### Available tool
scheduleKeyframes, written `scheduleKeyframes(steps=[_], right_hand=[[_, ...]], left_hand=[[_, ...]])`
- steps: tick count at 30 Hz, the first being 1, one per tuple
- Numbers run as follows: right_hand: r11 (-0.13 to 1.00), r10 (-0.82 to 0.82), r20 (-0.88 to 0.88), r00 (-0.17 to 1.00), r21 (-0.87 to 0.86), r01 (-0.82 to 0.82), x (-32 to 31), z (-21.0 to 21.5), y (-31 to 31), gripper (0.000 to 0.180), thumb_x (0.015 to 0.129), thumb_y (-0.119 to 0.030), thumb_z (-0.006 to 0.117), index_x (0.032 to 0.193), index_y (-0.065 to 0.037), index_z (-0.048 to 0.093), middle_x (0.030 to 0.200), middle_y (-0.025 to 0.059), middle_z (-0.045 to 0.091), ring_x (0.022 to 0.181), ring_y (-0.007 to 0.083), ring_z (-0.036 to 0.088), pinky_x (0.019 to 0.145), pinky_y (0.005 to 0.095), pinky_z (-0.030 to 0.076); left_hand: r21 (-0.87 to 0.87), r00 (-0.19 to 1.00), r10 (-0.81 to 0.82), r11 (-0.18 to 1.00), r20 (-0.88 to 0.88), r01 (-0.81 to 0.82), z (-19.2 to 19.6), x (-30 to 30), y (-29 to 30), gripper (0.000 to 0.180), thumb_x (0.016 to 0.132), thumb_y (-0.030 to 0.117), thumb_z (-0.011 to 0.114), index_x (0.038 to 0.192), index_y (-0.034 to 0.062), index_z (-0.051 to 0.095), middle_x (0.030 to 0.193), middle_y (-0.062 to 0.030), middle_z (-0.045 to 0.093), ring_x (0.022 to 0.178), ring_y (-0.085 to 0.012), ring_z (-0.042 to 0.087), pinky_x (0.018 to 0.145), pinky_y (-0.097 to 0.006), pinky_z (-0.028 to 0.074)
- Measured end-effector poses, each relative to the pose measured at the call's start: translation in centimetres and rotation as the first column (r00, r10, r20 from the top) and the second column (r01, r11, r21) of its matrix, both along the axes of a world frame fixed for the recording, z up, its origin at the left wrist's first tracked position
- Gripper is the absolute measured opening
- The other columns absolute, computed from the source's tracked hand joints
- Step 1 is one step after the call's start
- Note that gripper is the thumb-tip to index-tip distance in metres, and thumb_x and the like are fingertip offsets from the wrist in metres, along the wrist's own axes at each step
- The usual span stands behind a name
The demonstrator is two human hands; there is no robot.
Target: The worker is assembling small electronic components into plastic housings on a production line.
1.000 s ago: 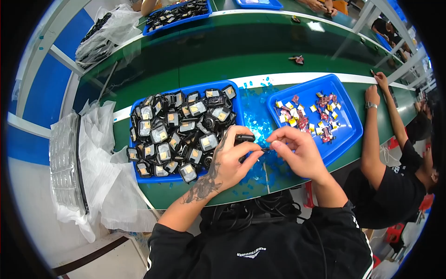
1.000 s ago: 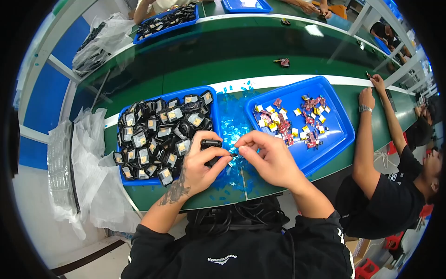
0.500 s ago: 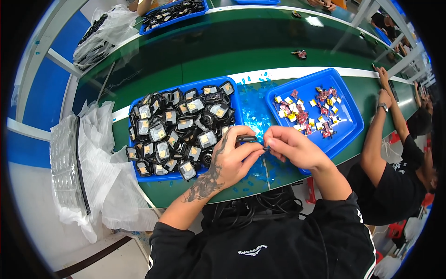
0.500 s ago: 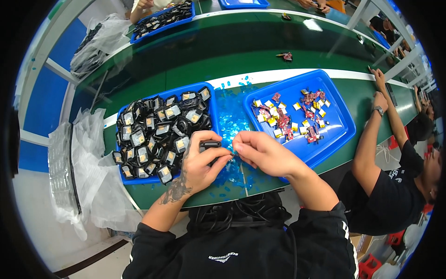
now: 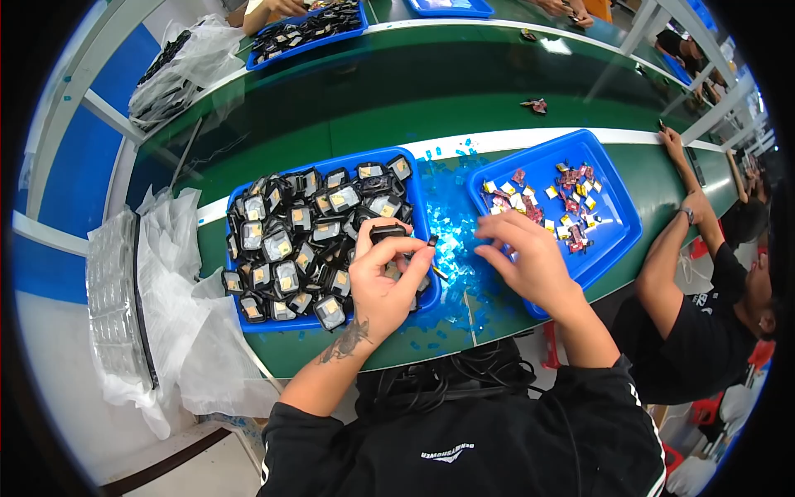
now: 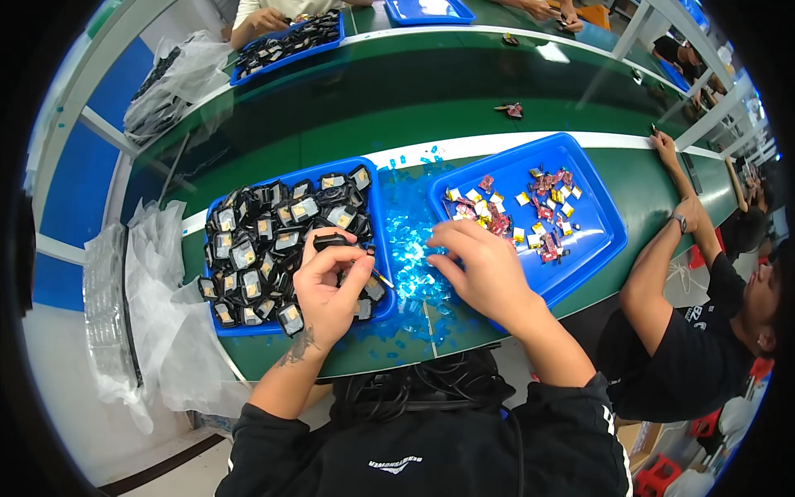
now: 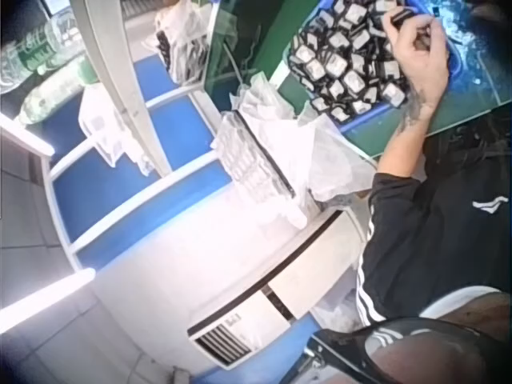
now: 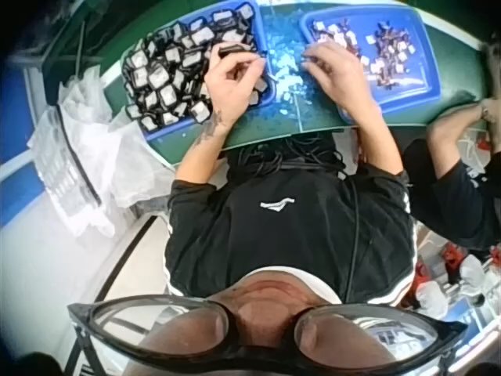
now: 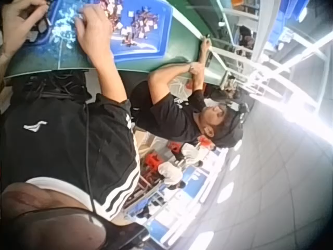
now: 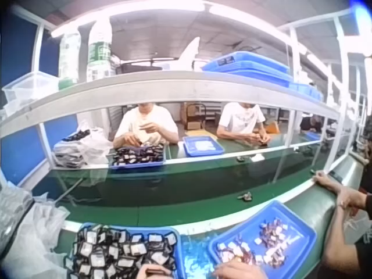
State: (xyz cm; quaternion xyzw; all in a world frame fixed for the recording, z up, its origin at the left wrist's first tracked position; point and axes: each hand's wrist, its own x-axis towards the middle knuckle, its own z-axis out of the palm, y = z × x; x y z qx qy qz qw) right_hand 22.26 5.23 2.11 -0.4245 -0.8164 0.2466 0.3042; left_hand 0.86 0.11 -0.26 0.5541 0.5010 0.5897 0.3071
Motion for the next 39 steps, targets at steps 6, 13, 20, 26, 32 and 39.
scheduleKeyframes(steps=[6, 13, 20, 26, 32, 39], right_hand=[[0.968, 0.249, 0.301, 0.921, -0.077, -0.237, 7.6, 1.8, -3.0, 0.042, 0.069, -0.016, 0.082, 0.106, -0.004, 0.068, 0.096, 0.0103, 0.066, 0.089, 0.0282, 0.063, 0.077, 0.0352, 0.051], [0.988, 0.096, 0.118, 0.988, -0.128, -0.081, 7.0, -1.6, -5.7, 0.041, 0.072, -0.015, 0.08, 0.11, -0.006, 0.067, 0.083, 0.0086, 0.063, 0.072, 0.0229, 0.065, 0.065, 0.0331, 0.052], [0.998, -0.055, -0.097, 0.994, -0.019, 0.054, 3.4, 0.4, -4.2, 0.032, 0.074, -0.007, 0.078, 0.104, -0.003, 0.068, 0.086, 0.01, 0.066, 0.073, 0.0194, 0.066, 0.064, 0.0301, 0.051], [0.964, 0.089, -0.383, 0.919, -0.198, -0.176, -2.7, 0.5, -1.5, 0.017, 0.082, -0.005, 0.072, 0.098, -0.001, 0.069, 0.089, 0.009, 0.067, 0.077, 0.0146, 0.065, 0.067, 0.0257, 0.052], [0.967, -0.064, -0.444, 0.894, -0.25, -0.054, -2.1, -0.1, -1.6, 0.017, 0.083, -0.001, 0.069, 0.1, 0.002, 0.068, 0.085, 0.0093, 0.069, 0.08, 0.0138, 0.067, 0.067, 0.0234, 0.052], [0.978, -0.132, -0.374, 0.918, -0.198, 0.06, -4.8, 0.6, -2.0, 0.014, 0.081, -0.003, 0.072, 0.095, -0.001, 0.07, 0.081, 0.0087, 0.072, 0.067, 0.0127, 0.067, 0.056, 0.0241, 0.05]], left_hand=[[-0.08, 0.942, -0.066, 0.992, 0.329, 0.097, 0.1, -0.3, 0.0, 0.009, 0.085, -0.002, 0.069, 0.092, -0.0067, 0.067, 0.109, -0.0089, 0.051, 0.085, -0.0099, 0.059, 0.07, -0.02, 0.052], [-0.094, 0.902, -0.144, 0.976, 0.407, 0.198, -0.3, 0.5, -0.3, 0.009, 0.085, -0.003, 0.068, 0.094, -0.007, 0.067, 0.108, -0.0073, 0.05, 0.084, -0.0094, 0.059, 0.063, -0.018, 0.051], [-0.14, 0.892, -0.188, 0.954, 0.41, 0.266, -0.2, 1.5, -0.4, 0.01, 0.084, -0.004, 0.069, 0.094, -0.0065, 0.067, 0.108, -0.0074, 0.05, 0.087, -0.0095, 0.059, 0.067, -0.019, 0.053], [-0.141, 0.881, -0.253, 0.933, 0.399, 0.332, -0.3, 1.5, -0.8, 0.018, 0.089, -0.003, 0.062, 0.106, -0.0068, 0.064, 0.111, -0.0084, 0.05, 0.097, -0.0131, 0.061, 0.075, -0.023, 0.054], [-0.069, 0.706, -0.297, 0.896, 0.643, 0.439, -0.3, 0.9, 0.0, 0.048, 0.096, -0.001, 0.044, 0.143, 0.0003, 0.034, 0.135, -0.0176, 0.05, 0.12, -0.0238, 0.054, 0.102, -0.037, 0.045], [-0.085, 0.762, -0.276, 0.914, 0.586, 0.397, 0.0, 1.5, -0.3, 0.047, 0.096, -0.002, 0.043, 0.142, -0.0056, 0.034, 0.134, -0.0178, 0.052, 0.121, -0.0208, 0.053, 0.104, -0.032, 0.042]])
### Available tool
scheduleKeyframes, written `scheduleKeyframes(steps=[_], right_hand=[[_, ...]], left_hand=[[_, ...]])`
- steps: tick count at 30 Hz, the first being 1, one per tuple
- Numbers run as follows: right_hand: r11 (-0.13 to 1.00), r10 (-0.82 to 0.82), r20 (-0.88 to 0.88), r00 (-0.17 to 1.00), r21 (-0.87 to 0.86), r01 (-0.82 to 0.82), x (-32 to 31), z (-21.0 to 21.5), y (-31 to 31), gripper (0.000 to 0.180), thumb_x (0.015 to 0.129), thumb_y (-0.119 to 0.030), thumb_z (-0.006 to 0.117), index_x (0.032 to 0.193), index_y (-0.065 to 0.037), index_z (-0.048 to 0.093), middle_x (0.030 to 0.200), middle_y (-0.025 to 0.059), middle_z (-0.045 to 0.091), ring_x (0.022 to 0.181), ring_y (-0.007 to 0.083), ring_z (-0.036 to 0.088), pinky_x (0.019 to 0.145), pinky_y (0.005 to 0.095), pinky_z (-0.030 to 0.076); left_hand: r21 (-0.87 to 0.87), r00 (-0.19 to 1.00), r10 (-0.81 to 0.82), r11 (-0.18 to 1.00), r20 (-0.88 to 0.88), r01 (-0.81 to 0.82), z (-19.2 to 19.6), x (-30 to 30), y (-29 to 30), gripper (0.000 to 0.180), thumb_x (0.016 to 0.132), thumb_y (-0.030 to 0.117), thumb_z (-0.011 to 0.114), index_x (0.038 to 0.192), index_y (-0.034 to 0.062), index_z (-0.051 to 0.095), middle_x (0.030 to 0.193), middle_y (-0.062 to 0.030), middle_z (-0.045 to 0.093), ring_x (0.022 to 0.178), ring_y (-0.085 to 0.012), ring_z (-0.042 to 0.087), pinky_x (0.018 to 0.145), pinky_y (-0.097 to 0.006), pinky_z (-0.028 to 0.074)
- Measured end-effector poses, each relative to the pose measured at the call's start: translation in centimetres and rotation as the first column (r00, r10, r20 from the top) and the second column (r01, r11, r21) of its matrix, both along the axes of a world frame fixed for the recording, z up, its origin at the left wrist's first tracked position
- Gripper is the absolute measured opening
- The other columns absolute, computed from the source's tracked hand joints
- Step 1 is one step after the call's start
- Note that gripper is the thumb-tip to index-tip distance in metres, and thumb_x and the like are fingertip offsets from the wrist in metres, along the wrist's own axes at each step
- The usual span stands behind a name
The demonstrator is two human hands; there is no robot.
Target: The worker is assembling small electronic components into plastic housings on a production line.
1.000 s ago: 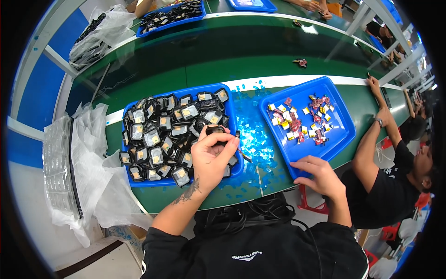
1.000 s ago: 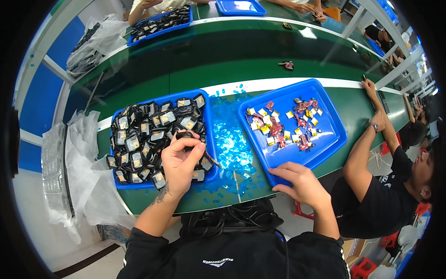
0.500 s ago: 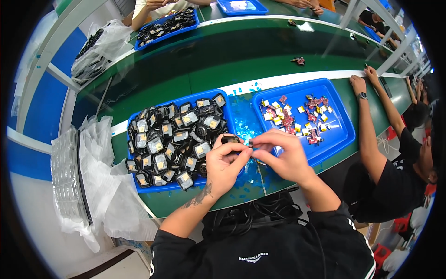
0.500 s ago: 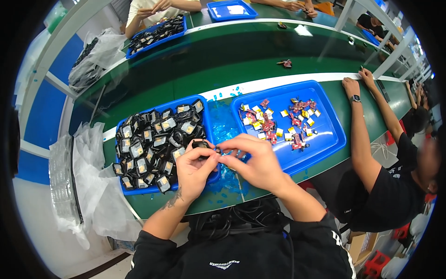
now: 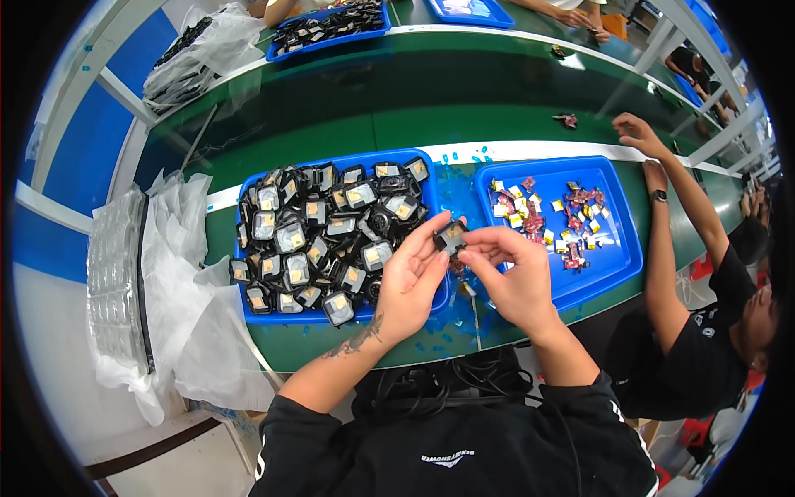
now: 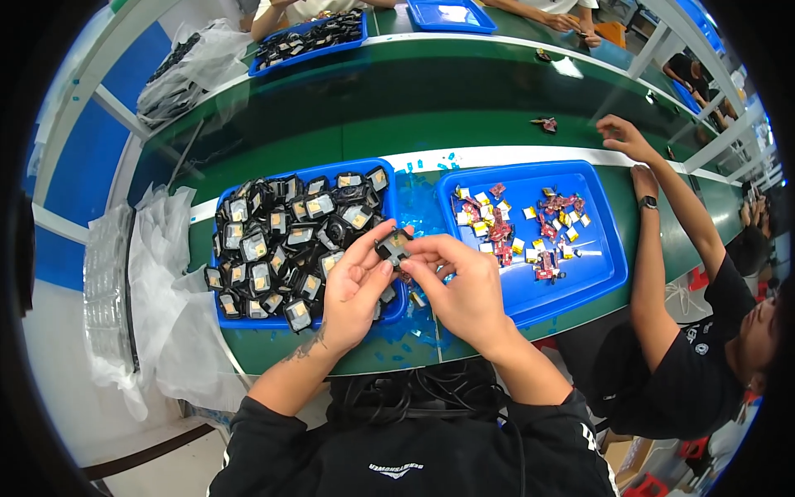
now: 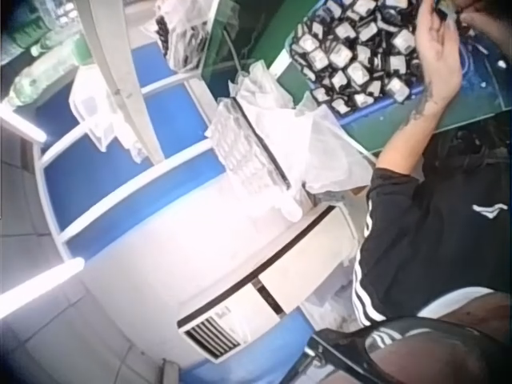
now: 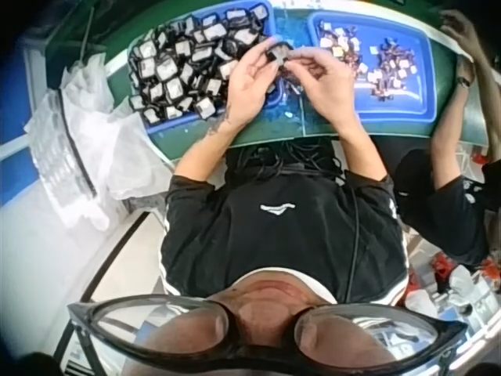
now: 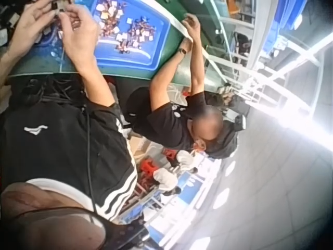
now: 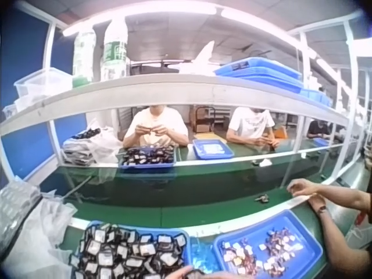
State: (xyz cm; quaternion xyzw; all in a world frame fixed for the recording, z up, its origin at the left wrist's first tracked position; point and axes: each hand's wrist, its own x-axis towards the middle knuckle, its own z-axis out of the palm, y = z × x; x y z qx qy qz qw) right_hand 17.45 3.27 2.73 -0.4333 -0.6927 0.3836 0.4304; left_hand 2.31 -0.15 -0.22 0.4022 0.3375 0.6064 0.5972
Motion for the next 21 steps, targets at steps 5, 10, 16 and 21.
scheduleKeyframes(steps=[5, 10, 16, 21], right_hand=[[0.996, 0.042, 0.139, 0.989, 0.071, -0.052, -0.1, 0.7, 0.2, 0.016, 0.081, -0.002, 0.072, 0.096, -0.001, 0.068, 0.08, 0.0105, 0.071, 0.068, 0.0143, 0.068, 0.051, 0.0253, 0.047], [0.999, 0.032, 0.098, 0.995, 0.028, -0.035, -0.5, 1.6, 0.3, 0.012, 0.08, -0.001, 0.072, 0.091, 0.0, 0.068, 0.079, 0.0099, 0.07, 0.065, 0.0147, 0.067, 0.05, 0.0255, 0.046], [0.995, 0.051, 0.119, 0.992, 0.074, -0.06, -0.3, 1.4, 0.4, 0.009, 0.08, -0.001, 0.071, 0.088, 0.001, 0.067, 0.074, 0.0087, 0.068, 0.058, 0.0133, 0.062, 0.052, 0.0261, 0.047], [0.997, 0.041, 0.158, 0.987, 0.06, -0.051, -0.3, 1.3, 0.6, 0.007, 0.08, -0.003, 0.072, 0.084, 0.0, 0.067, 0.073, 0.0078, 0.068, 0.052, 0.0112, 0.056, 0.049, 0.027, 0.044]], left_hand=[[-0.014, 0.997, -0.076, 0.997, 0.017, 0.076, -0.1, -0.1, 0.0, 0.046, 0.097, -0.002, 0.043, 0.141, -0.0073, 0.035, 0.133, -0.0178, 0.053, 0.122, -0.0213, 0.053, 0.105, -0.032, 0.042], [-0.027, 0.996, -0.081, 0.996, 0.039, 0.082, -0.3, -0.2, 0.0, 0.046, 0.098, 0.0, 0.043, 0.142, -0.0082, 0.033, 0.133, -0.0187, 0.053, 0.123, -0.0221, 0.053, 0.105, -0.032, 0.042], [-0.032, 0.992, -0.112, 0.993, 0.056, 0.114, -0.7, -0.2, 0.0, 0.046, 0.1, 0.003, 0.045, 0.144, -0.005, 0.036, 0.133, -0.0128, 0.053, 0.12, -0.0155, 0.052, 0.103, -0.029, 0.041], [-0.082, 0.994, -0.11, 0.991, -0.005, 0.109, -1.0, -0.4, -0.2, 0.044, 0.101, 0.007, 0.044, 0.143, -0.0043, 0.037, 0.13, -0.012, 0.055, 0.117, -0.0137, 0.053, 0.101, -0.029, 0.043]])
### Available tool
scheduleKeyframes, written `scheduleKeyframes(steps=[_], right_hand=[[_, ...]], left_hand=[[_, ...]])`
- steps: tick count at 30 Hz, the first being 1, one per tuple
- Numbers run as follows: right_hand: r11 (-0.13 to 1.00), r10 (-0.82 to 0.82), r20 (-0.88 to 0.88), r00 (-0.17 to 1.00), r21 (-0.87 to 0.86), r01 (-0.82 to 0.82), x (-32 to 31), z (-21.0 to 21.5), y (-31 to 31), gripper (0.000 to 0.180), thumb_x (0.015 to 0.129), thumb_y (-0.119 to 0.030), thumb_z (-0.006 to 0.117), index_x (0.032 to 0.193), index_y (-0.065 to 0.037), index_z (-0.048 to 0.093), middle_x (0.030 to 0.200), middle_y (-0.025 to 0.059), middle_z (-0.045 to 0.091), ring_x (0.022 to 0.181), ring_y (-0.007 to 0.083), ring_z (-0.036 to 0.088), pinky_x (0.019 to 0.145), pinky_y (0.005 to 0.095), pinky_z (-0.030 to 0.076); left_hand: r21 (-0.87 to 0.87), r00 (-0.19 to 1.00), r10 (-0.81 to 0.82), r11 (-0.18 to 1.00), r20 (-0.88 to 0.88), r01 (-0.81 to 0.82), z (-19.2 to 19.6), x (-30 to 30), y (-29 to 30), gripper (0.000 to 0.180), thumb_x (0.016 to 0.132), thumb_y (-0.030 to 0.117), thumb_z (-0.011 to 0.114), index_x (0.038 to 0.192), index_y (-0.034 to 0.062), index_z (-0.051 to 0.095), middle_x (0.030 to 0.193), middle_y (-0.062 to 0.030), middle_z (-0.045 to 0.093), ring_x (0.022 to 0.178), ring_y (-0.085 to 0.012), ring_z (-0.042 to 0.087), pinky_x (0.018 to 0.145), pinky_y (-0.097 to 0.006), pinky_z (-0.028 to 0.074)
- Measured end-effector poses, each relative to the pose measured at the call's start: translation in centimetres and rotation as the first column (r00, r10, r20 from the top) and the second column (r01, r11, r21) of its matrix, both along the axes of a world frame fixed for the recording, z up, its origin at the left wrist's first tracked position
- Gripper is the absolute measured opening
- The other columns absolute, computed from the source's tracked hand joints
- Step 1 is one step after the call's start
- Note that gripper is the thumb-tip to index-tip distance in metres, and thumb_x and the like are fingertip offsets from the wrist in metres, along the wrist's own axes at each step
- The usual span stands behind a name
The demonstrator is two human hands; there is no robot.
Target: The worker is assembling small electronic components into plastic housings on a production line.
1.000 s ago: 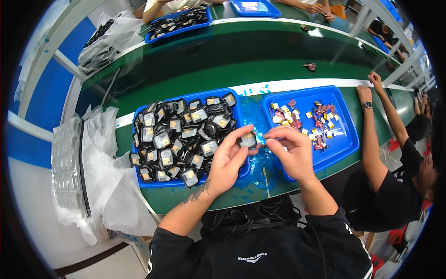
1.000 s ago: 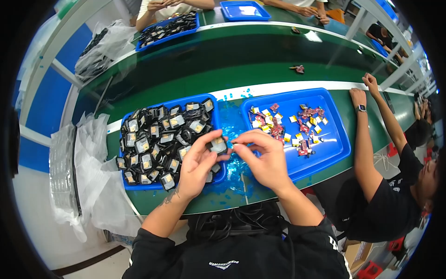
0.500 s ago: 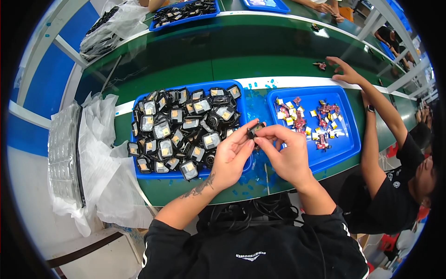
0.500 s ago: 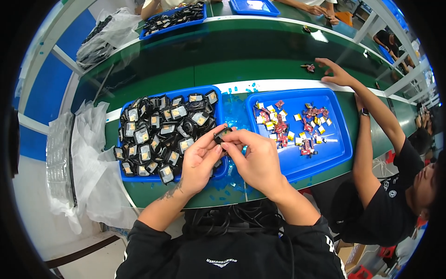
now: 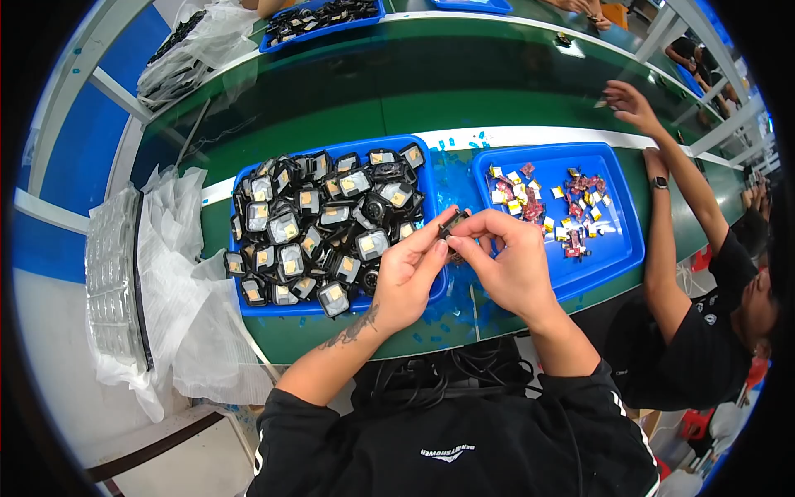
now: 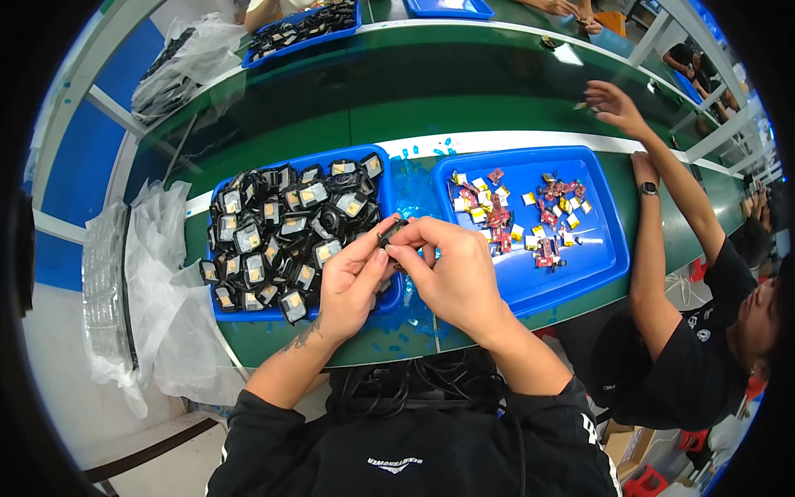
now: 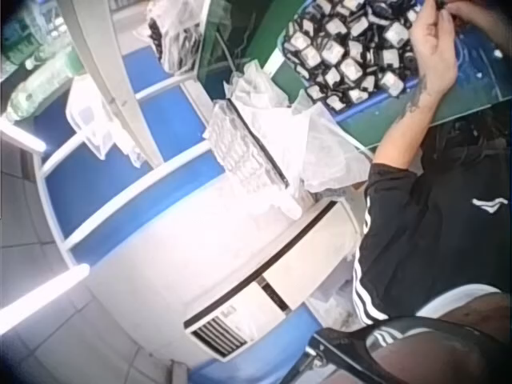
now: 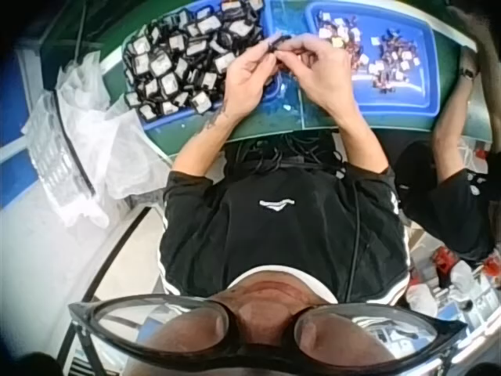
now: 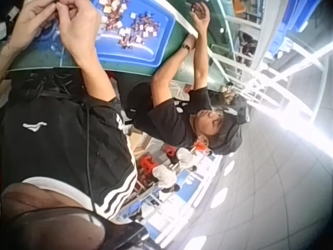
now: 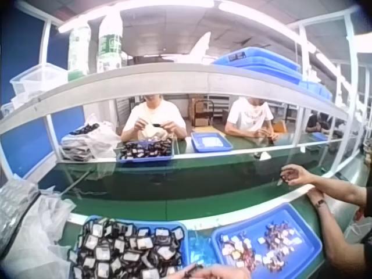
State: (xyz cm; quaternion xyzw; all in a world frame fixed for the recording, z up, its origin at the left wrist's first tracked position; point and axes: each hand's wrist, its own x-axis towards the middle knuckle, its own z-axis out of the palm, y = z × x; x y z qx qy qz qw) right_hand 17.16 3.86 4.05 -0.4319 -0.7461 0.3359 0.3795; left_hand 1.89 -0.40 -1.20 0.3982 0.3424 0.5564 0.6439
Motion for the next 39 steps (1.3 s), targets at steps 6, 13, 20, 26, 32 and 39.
scheduleKeyframes(steps=[6, 13, 20, 26, 32, 39], right_hand=[[1.0, 0.029, 0.046, 0.999, 0.008, -0.029, 0.1, 0.1, 0.1, 0.007, 0.08, -0.006, 0.072, 0.083, -0.001, 0.067, 0.072, 0.0071, 0.067, 0.052, 0.0131, 0.057, 0.049, 0.0274, 0.044], [0.998, 0.01, -0.045, 0.999, 0.068, -0.007, 0.1, -0.3, -0.1, 0.007, 0.079, -0.003, 0.072, 0.083, 0.0, 0.068, 0.074, 0.0082, 0.068, 0.056, 0.0157, 0.061, 0.053, 0.0285, 0.048], [0.999, 0.011, -0.046, 0.999, 0.037, -0.009, 0.1, -0.4, 0.0, 0.007, 0.079, -0.003, 0.072, 0.083, 0.001, 0.067, 0.074, 0.0088, 0.068, 0.057, 0.0157, 0.061, 0.054, 0.0283, 0.048], [1.0, 0.007, -0.056, 0.998, -0.016, -0.008, 0.2, -0.5, 0.1, 0.007, 0.08, -0.003, 0.071, 0.083, 0.001, 0.067, 0.073, 0.0085, 0.068, 0.058, 0.0154, 0.062, 0.054, 0.0277, 0.049], [0.999, 0.041, 0.023, 0.999, -0.018, -0.041, 0.6, -0.1, 0.6, 0.012, 0.077, -0.004, 0.073, 0.076, 0.0, 0.063, 0.068, 0.0077, 0.065, 0.058, 0.0174, 0.062, 0.055, 0.0289, 0.049], [0.991, -0.059, -0.013, 0.998, 0.116, 0.061, 0.5, -0.1, 0.6, 0.034, 0.066, -0.007, 0.081, 0.071, -0.005, 0.048, 0.065, 0.0058, 0.045, 0.059, 0.0221, 0.051, 0.053, 0.0347, 0.04]], left_hand=[[0.039, 0.999, 0.007, 0.999, 0.034, -0.008, 0.1, 0.2, 0.0, 0.042, 0.102, 0.008, 0.043, 0.142, -0.0044, 0.038, 0.129, -0.0138, 0.056, 0.116, -0.0155, 0.056, 0.101, -0.03, 0.045], [0.046, 0.998, 0.006, 0.999, 0.067, -0.009, -0.2, 0.3, 0.1, 0.041, 0.101, 0.006, 0.043, 0.141, -0.0048, 0.04, 0.132, -0.0149, 0.055, 0.117, -0.0163, 0.055, 0.102, -0.03, 0.044], [0.037, 0.999, 0.02, 0.999, 0.04, -0.022, -0.2, 0.2, 0.1, 0.041, 0.101, 0.005, 0.044, 0.141, -0.0055, 0.04, 0.134, -0.015, 0.054, 0.117, -0.0149, 0.054, 0.102, -0.028, 0.043], [0.019, 0.999, 0.033, 0.999, -0.016, -0.033, 0.1, 0.3, 0.0, 0.042, 0.101, 0.006, 0.044, 0.141, -0.0055, 0.04, 0.132, -0.0136, 0.055, 0.116, -0.0128, 0.054, 0.1, -0.026, 0.042], [0.014, 0.999, 0.018, 1.0, -0.041, -0.017, -0.1, 0.3, -0.1, 0.042, 0.101, 0.007, 0.045, 0.141, -0.0054, 0.041, 0.13, -0.0115, 0.056, 0.112, -0.0098, 0.054, 0.097, -0.024, 0.043], [0.048, 1.0, 0.021, 0.999, 0.021, -0.022, -0.3, 0.3, 0.0, 0.041, 0.101, 0.007, 0.045, 0.139, -0.0063, 0.042, 0.126, -0.0117, 0.059, 0.108, -0.0095, 0.056, 0.094, -0.023, 0.044]])
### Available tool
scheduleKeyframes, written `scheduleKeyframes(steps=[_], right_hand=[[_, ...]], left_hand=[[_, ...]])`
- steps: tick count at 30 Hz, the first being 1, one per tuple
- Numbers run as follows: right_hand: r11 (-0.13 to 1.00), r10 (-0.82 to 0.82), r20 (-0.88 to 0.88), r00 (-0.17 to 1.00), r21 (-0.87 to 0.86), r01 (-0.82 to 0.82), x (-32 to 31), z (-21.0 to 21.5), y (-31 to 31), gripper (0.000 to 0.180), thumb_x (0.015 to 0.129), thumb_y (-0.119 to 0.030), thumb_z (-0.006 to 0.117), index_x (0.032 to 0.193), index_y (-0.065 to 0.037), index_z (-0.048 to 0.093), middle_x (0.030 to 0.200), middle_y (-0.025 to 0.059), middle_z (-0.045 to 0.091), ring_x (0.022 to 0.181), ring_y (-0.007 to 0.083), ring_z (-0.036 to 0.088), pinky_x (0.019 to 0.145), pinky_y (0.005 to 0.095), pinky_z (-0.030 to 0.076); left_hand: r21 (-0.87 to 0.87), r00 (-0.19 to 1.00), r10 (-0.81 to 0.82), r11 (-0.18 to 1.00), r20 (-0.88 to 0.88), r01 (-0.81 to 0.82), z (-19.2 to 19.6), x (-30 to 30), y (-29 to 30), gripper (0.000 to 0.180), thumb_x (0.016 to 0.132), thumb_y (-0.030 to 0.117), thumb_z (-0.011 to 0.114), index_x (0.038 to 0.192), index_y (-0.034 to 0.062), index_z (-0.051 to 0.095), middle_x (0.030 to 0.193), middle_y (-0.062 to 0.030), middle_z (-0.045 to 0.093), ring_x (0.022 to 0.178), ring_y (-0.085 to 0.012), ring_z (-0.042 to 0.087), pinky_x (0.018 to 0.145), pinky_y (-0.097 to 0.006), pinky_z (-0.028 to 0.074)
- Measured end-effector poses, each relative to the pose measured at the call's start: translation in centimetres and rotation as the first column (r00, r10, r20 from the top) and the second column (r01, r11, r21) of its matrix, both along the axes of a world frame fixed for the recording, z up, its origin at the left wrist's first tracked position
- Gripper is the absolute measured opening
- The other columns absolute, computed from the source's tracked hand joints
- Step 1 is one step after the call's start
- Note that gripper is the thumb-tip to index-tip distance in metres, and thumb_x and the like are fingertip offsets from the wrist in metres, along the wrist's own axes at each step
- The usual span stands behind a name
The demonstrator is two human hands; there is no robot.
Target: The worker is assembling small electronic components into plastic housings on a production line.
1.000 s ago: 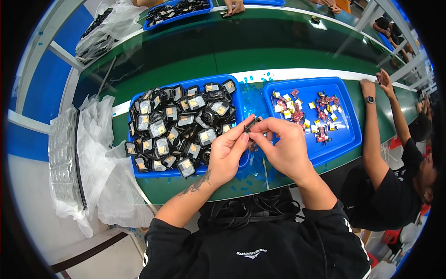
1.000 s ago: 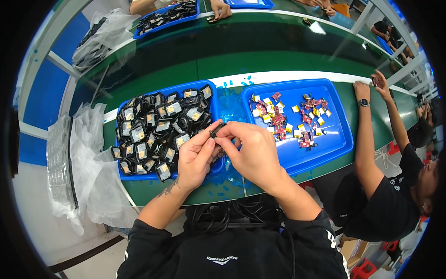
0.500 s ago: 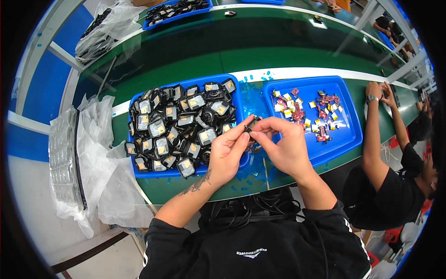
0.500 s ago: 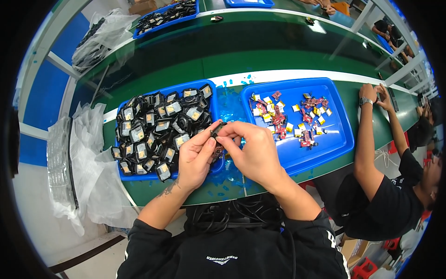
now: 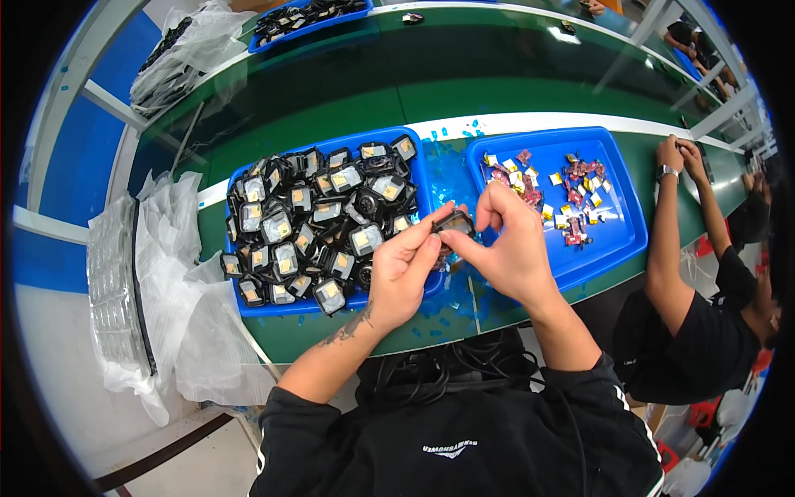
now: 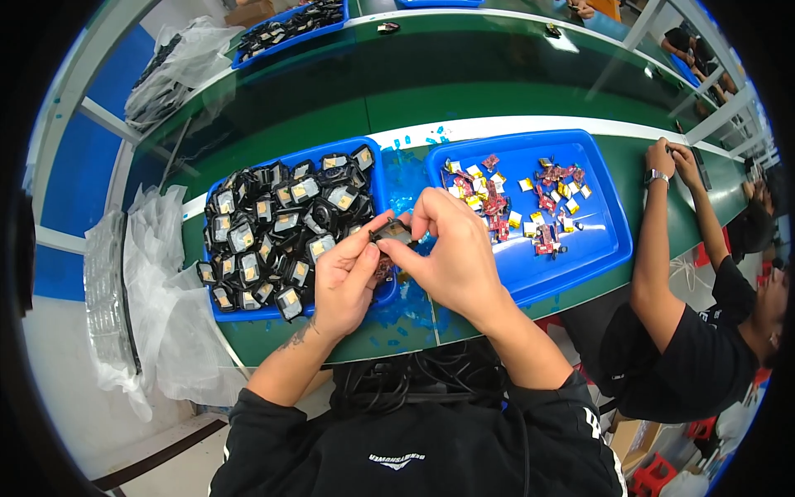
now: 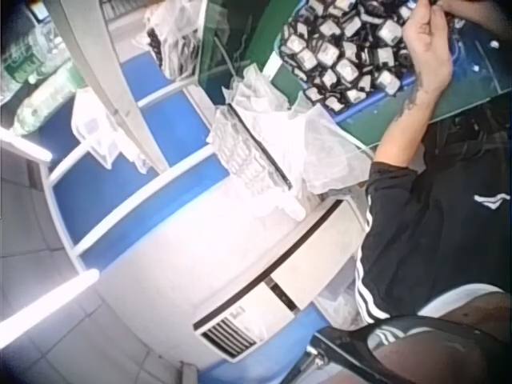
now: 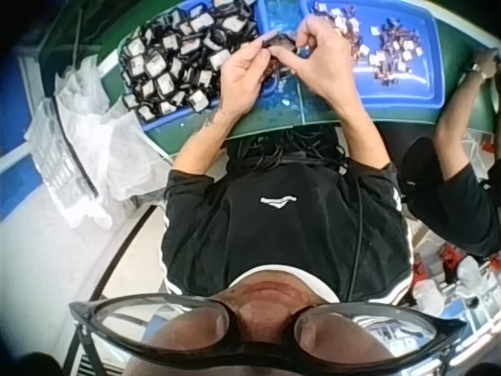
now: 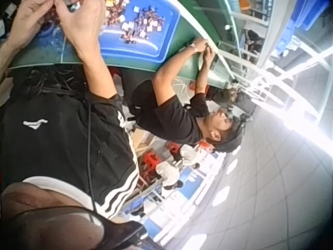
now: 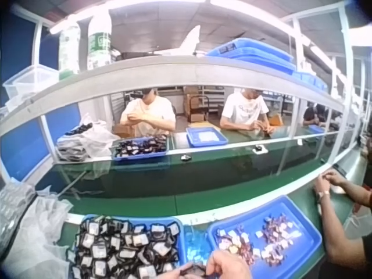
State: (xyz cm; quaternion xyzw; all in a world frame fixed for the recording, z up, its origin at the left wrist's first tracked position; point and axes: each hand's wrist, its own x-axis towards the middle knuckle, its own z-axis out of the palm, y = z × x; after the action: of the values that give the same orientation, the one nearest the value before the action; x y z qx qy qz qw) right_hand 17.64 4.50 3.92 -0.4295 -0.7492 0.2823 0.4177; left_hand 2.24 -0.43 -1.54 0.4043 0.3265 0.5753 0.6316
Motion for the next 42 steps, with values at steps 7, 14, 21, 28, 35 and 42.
scheduleKeyframes(steps=[7, 14, 21, 28, 35, 42], right_hand=[[0.938, 0.118, 0.059, 0.991, 0.322, -0.131, -0.4, -0.9, -1.7, 0.039, 0.06, -0.011, 0.085, 0.089, -0.006, 0.059, 0.08, 0.0072, 0.055, 0.077, 0.0262, 0.058, 0.069, 0.0341, 0.047], [0.994, 0.055, -0.115, 0.992, 0.103, -0.044, -0.2, -2.9, -2.4, 0.022, 0.079, -0.001, 0.072, 0.099, -0.002, 0.065, 0.091, 0.0099, 0.064, 0.082, 0.0211, 0.066, 0.07, 0.0325, 0.055], [0.762, 0.0, -0.659, 0.752, -0.487, -0.426, 1.4, -1.3, -2.4, 0.02, 0.089, 0.0, 0.064, 0.108, 0.007, 0.06, 0.102, 0.0124, 0.066, 0.093, 0.0143, 0.065, 0.083, 0.0279, 0.057], [0.75, 0.091, -0.626, 0.774, -0.469, -0.467, 2.4, -1.6, -1.6, 0.014, 0.091, -0.002, 0.063, 0.103, 0.005, 0.06, 0.098, 0.0089, 0.065, 0.091, 0.0121, 0.064, 0.079, 0.0256, 0.056], [0.729, 0.286, -0.339, 0.896, -0.53, -0.433, 3.5, 0.6, -0.6, 0.01, 0.093, -0.009, 0.062, 0.092, 0.0, 0.058, 0.087, 0.0013, 0.059, 0.083, 0.0061, 0.058, 0.071, 0.0221, 0.052], [0.68, 0.341, -0.337, 0.878, -0.557, -0.477, 4.6, -0.1, -0.1, 0.013, 0.094, -0.012, 0.062, 0.091, 0.0, 0.058, 0.081, 0.0008, 0.059, 0.076, 0.0044, 0.055, 0.065, 0.0211, 0.048]], left_hand=[[-0.166, 0.974, 0.084, 0.985, 0.21, -0.049, 1.6, 0.3, 1.0, 0.039, 0.101, 0.009, 0.046, 0.138, -0.0051, 0.044, 0.118, -0.0113, 0.062, 0.098, -0.01, 0.062, 0.084, -0.023, 0.049], [-0.087, 0.983, 0.134, 0.989, 0.129, -0.123, 2.2, 0.2, 0.5, 0.038, 0.099, 0.005, 0.048, 0.137, 0.0034, 0.05, 0.118, -0.0113, 0.061, 0.095, -0.0114, 0.062, 0.08, -0.023, 0.051], [0.455, 0.797, 0.322, 0.888, -0.511, -0.067, 1.9, -1.1, 0.2, 0.037, 0.085, -0.008, 0.06, 0.12, 0.002, 0.065, 0.119, -0.017, 0.061, 0.092, -0.0162, 0.065, 0.078, -0.026, 0.053], [0.509, 0.712, 0.371, 0.86, -0.596, -0.022, 2.0, -1.6, 0.4, 0.028, 0.081, -0.003, 0.07, 0.108, 0.0026, 0.071, 0.115, -0.0166, 0.063, 0.082, -0.0174, 0.067, 0.069, -0.027, 0.055], [0.473, 0.742, 0.3, 0.88, -0.6, 0.027, 2.1, -1.6, 0.4, 0.025, 0.079, -0.002, 0.072, 0.104, 0.0023, 0.072, 0.106, -0.0136, 0.066, 0.08, -0.0178, 0.066, 0.066, -0.026, 0.053], [0.099, 0.854, -0.074, 0.984, -0.514, 0.145, 1.7, -1.9, 0.3, 0.016, 0.082, -0.007, 0.066, 0.098, -0.0062, 0.07, 0.1, -0.0145, 0.066, 0.086, -0.016, 0.067, 0.074, -0.024, 0.054]])
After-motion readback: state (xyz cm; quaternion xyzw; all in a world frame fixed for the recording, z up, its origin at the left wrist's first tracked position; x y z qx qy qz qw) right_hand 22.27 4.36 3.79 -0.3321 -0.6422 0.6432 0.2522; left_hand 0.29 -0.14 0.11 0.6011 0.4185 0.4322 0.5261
